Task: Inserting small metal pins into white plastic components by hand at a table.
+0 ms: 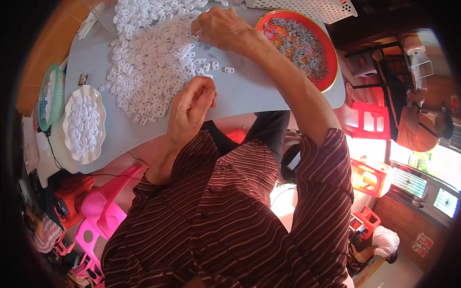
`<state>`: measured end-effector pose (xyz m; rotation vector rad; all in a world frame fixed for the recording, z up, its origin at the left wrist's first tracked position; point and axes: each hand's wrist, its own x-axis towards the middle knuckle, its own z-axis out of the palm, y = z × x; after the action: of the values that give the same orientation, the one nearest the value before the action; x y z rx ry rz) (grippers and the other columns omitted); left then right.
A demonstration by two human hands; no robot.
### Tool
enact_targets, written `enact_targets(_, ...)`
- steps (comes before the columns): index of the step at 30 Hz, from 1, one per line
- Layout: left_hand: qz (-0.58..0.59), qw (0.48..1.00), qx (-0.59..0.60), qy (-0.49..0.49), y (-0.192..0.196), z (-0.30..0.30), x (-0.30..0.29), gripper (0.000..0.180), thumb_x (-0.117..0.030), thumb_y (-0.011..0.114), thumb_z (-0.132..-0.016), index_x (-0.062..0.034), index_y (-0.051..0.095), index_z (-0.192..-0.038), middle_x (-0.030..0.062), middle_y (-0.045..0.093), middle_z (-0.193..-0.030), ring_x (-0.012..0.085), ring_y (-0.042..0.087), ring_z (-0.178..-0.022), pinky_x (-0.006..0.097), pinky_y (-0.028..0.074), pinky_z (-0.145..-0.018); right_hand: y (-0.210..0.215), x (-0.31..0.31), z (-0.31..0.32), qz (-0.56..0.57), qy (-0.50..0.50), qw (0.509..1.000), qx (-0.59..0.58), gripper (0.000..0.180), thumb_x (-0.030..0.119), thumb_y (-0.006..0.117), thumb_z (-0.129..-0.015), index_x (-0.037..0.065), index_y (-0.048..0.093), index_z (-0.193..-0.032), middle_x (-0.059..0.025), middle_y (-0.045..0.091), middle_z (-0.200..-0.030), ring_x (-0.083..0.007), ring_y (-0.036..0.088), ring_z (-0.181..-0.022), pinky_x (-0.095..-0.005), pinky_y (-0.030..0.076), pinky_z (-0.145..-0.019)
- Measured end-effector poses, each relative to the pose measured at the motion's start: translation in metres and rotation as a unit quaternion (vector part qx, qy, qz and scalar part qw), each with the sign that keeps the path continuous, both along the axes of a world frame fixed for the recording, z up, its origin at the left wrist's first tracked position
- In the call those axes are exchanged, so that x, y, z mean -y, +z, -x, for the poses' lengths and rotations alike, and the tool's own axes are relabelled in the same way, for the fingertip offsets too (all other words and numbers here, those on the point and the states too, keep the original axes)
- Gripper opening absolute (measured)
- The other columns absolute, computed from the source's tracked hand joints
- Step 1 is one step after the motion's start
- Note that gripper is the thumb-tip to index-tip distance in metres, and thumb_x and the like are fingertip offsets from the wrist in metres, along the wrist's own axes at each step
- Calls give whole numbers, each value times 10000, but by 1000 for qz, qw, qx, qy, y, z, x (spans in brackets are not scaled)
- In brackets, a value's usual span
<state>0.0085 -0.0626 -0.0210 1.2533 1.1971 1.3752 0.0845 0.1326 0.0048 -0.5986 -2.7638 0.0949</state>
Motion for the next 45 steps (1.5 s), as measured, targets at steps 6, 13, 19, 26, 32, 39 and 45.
enact_targets(6, -3, 1000, 9, 4, 2, -3, -1, 72, -61, 483, -901, 8, 492, -915, 39, 511, -729, 85, 479, -635, 226, 402, -574, 22, -3, -24, 139, 24, 988, -64, 165, 158, 600, -769, 47, 676, -865, -182, 650, -808, -354, 624, -675, -402, 503, -631)
enact_targets(13, -8, 999, -25, 24, 5, -3, -1, 55, -50, 486, -898, 1, 475, -916, 32, 499, -708, 86, 495, -611, 228, 408, -549, 30, 27, -60, 113, -27, 991, 69, 123, 127, 603, -773, 66, 684, -843, -106, 655, -800, -266, 625, -804, -395, 470, -786)
enact_targets(19, -26, 999, -42, 21, 3, -3, -3, 63, -67, 490, -903, -7, 481, -918, 24, 502, -710, 87, 502, -610, 231, 405, -546, 30, 52, -69, 58, -54, 987, 136, 116, 120, 598, -783, 69, 685, -842, -84, 647, -889, -236, 584, -906, -382, 384, -913)
enact_targets(26, -12, 999, -39, 18, 5, -5, -1, 69, -79, 488, -908, -10, 492, -912, 19, 503, -707, 85, 499, -616, 225, 397, -542, 14, 59, -66, -79, -41, 989, 119, 67, 77, 582, -775, 46, 631, -741, -99, 634, -768, -244, 607, -859, -413, 400, -853)
enact_targets(32, -5, 997, -70, 33, 5, -8, -6, 75, -49, 515, -872, 6, 547, -913, 59, 554, -720, 134, 550, -624, 257, 424, -545, 15, 58, -58, -114, -63, 986, 106, 59, 72, 598, -732, 21, 591, -704, -107, 619, -681, -304, 616, -672, -430, 464, -697)
enact_targets(39, -135, 888, -429, 96, 9, -23, -43, 87, 13, 579, -748, 9, 555, -832, 160, 529, -819, 333, 504, -832, 405, 444, -742, 23, 80, -81, 123, -134, 953, -244, 185, 106, 642, -702, -8, 645, -848, -156, 637, -658, -265, 660, -666, -313, 518, -607)
enact_targets(45, -165, 830, -527, 83, 4, -24, -53, 166, 26, 568, -734, 10, 555, -899, 167, 542, -852, 360, 504, -823, 435, 423, -724, -6, 107, -104, 399, -183, 845, -306, 162, 64, 675, -752, -4, 661, -899, -57, 672, -741, -81, 624, -686, -237, 499, -631)
